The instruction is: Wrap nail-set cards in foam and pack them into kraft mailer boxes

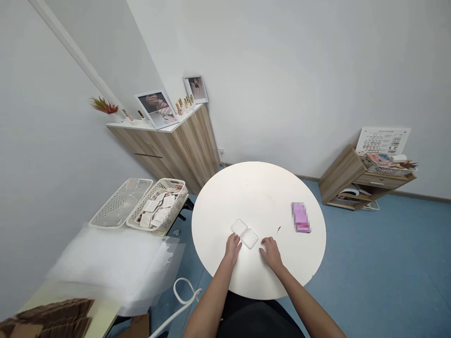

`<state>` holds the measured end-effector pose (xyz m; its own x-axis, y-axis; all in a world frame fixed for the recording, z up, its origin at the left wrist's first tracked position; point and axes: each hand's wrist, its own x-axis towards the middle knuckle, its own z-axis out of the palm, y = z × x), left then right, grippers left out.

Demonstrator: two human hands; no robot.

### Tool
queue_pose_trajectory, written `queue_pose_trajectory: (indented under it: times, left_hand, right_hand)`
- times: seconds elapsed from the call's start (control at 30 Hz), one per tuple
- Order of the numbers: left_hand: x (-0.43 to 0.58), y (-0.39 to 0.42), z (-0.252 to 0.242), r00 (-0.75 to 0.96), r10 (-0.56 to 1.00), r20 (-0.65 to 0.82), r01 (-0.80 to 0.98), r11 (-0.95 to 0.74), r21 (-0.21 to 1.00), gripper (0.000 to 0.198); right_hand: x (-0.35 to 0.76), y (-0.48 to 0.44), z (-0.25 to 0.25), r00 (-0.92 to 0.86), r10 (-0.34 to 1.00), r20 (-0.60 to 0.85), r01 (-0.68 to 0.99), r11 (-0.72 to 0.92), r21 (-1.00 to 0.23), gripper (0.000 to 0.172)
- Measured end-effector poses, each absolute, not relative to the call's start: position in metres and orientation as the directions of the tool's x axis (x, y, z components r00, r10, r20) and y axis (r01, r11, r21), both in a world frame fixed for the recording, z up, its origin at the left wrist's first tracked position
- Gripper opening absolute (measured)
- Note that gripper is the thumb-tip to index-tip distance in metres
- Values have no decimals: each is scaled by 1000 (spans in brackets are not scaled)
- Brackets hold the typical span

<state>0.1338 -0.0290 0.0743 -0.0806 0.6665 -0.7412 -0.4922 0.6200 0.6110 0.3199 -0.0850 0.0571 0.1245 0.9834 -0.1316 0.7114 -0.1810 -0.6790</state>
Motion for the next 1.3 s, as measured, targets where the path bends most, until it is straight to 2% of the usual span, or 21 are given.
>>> queue_pose_trajectory:
  times: [0.1,0.17,0.23,0.3,0.4,0.57,0.73,0.9,1.03,1.17,1.3]
  left_hand:
    - [130,-34,75,-109,750,-652,-442,551,708,34]
    - [126,-41,75,-104,796,-597,-386,521,761,39]
    - [121,-50,74,-112,813,-571,-339,509,791,39]
    - [113,-58,73,-159,814,-558,-307,497,812,36]
    - [90,-68,75,-256,808,-531,-276,465,841,30]
    - [20,-75,84,-447,778,-442,-219,383,897,27]
    - [-57,-77,94,-594,727,-344,-117,345,931,25]
    - [-132,-66,108,-687,725,-59,225,288,931,36]
    - [-186,-42,125,-597,790,136,507,240,828,51]
    - [-221,-17,132,-390,916,92,665,212,716,60]
    - [-237,-8,127,-249,967,53,746,156,647,71]
  right_hand:
    - [313,-90,55,-178,984,-21,832,139,-537,51]
    - [307,-91,50,-350,936,-37,837,294,-461,59]
    - [299,-90,43,-439,895,-80,827,368,-425,63]
    - [292,-86,36,-444,888,-118,838,366,-405,64]
    - [283,-73,28,-348,928,-134,891,282,-357,60]
    - [268,-39,22,-156,985,-69,959,134,-252,63]
    - [224,-6,35,-204,978,37,942,206,-264,62]
    - [146,24,60,-321,944,71,883,326,-338,59]
    - [73,53,85,-414,899,145,814,437,-382,57]
    - [-6,87,112,-509,836,203,746,547,-380,57]
    - [-81,119,128,-586,785,202,696,615,-371,58]
